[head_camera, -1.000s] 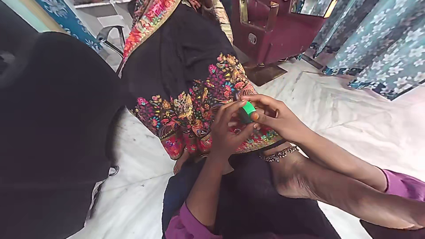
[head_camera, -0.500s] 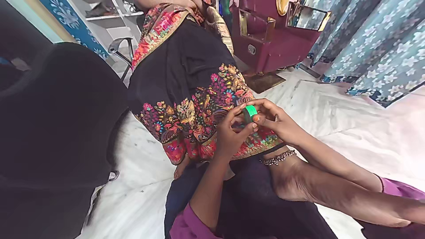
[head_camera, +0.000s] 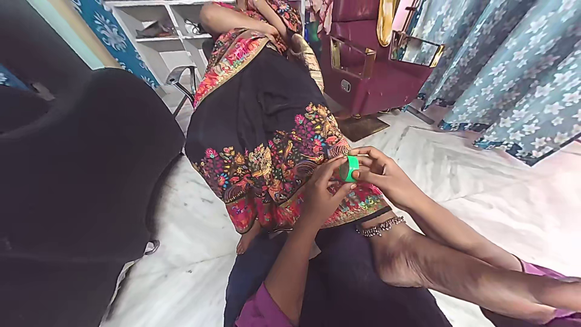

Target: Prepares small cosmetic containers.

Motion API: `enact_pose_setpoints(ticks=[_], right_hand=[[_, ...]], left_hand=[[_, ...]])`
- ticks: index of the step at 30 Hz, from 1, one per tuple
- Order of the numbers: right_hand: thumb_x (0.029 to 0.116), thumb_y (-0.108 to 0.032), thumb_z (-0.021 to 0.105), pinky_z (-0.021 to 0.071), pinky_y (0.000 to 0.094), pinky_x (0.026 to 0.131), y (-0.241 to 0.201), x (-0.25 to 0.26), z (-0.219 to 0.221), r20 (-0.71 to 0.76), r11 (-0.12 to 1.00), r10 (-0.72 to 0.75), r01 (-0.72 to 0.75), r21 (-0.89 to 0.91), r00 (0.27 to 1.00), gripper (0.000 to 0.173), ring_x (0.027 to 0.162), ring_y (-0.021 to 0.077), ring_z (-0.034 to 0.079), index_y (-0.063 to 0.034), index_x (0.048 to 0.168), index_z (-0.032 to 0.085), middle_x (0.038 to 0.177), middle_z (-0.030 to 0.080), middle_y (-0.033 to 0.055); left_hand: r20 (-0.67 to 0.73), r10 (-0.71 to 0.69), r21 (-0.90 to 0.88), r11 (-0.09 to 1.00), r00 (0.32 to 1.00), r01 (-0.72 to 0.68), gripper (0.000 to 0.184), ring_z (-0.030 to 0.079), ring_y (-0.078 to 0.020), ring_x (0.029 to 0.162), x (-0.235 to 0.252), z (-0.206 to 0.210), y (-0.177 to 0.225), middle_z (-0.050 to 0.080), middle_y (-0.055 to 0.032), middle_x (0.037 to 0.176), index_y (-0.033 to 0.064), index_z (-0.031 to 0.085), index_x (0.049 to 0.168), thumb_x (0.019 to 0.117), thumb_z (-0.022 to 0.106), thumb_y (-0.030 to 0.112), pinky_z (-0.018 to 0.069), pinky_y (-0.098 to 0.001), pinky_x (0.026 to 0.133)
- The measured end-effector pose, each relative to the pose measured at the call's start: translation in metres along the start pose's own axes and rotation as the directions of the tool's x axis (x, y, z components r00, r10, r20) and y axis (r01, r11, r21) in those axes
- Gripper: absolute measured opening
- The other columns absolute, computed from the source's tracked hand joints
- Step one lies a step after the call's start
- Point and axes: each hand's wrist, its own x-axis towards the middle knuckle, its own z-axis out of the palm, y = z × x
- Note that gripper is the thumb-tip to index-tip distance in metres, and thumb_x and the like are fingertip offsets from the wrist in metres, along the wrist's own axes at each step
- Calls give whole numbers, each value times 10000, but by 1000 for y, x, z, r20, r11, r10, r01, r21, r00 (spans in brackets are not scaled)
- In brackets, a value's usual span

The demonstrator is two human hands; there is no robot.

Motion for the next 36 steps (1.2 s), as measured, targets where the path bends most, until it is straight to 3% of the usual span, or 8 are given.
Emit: enact_pose_setpoints(ticks=[3,7,12,22,26,30,34,36], right_hand=[[907,-84,637,587,210,776,0,-1,0,21,998,52,-53,17,998,369,850,47,702,-63,1269,564,1058,729,-7],[1014,-195,536,595,230,768,-2,-1,1,48,992,120,-121,20,992,287,877,62,695,-77,1273,567,1078,688,-4],[1059,-134,527,599,225,686,-4,0,2,27,979,205,-205,6,978,225,721,57,688,-57,1267,569,873,688,1],[959,-58,612,567,203,673,3,-1,0,41,998,52,-51,-26,998,324,764,48,656,-94,1279,575,1014,686,-5],[914,-5,627,587,226,732,3,-1,-2,42,999,17,-15,-44,999,403,822,75,673,-68,1307,563,1103,673,34],[880,-13,627,590,231,805,6,0,-5,94,1000,2,-1,-13,996,457,941,71,681,-103,1317,524,1172,653,9],[1016,-146,563,582,223,730,1,-1,-4,31,989,129,-127,-71,991,342,843,59,674,-62,1347,546,1074,667,12],[1039,-166,568,577,199,669,1,-1,-2,7,981,171,-169,-95,985,238,754,38,670,-54,1245,608,939,680,-6]], left_hand=[[-25,21,0,1000,999,-21,699,700,-229,1104,-1,2,-2,620,-215,1355,-24,478,1458,844,794,89,611,-346,864],[-7,51,29,998,999,-51,543,705,-162,953,0,2,0,618,-209,1283,13,652,1327,815,820,75,609,-260,765],[8,75,102,992,997,-75,528,724,-217,926,-1,4,-3,645,-238,1250,-7,666,1303,805,822,66,616,-304,784],[-51,-42,37,998,998,44,577,707,-168,1013,0,10,1,661,-172,1236,9,634,1324,794,849,87,613,-310,829],[-131,-37,37,998,991,42,559,705,-181,1042,-1,17,0,668,-167,1238,-1,661,1268,755,873,72,615,-321,842],[-138,-73,29,997,988,78,541,691,-202,1079,1,16,2,636,-183,1276,-9,666,1247,740,855,6,617,-327,845],[-73,39,125,992,997,-29,486,715,-229,1040,-1,17,-4,660,-178,1279,6,699,1221,765,852,66,617,-375,846],[-79,51,119,992,996,-41,488,711,-240,1048,-2,19,-3,662,-193,1268,-8,697,1216,760,854,64,614,-373,862]])
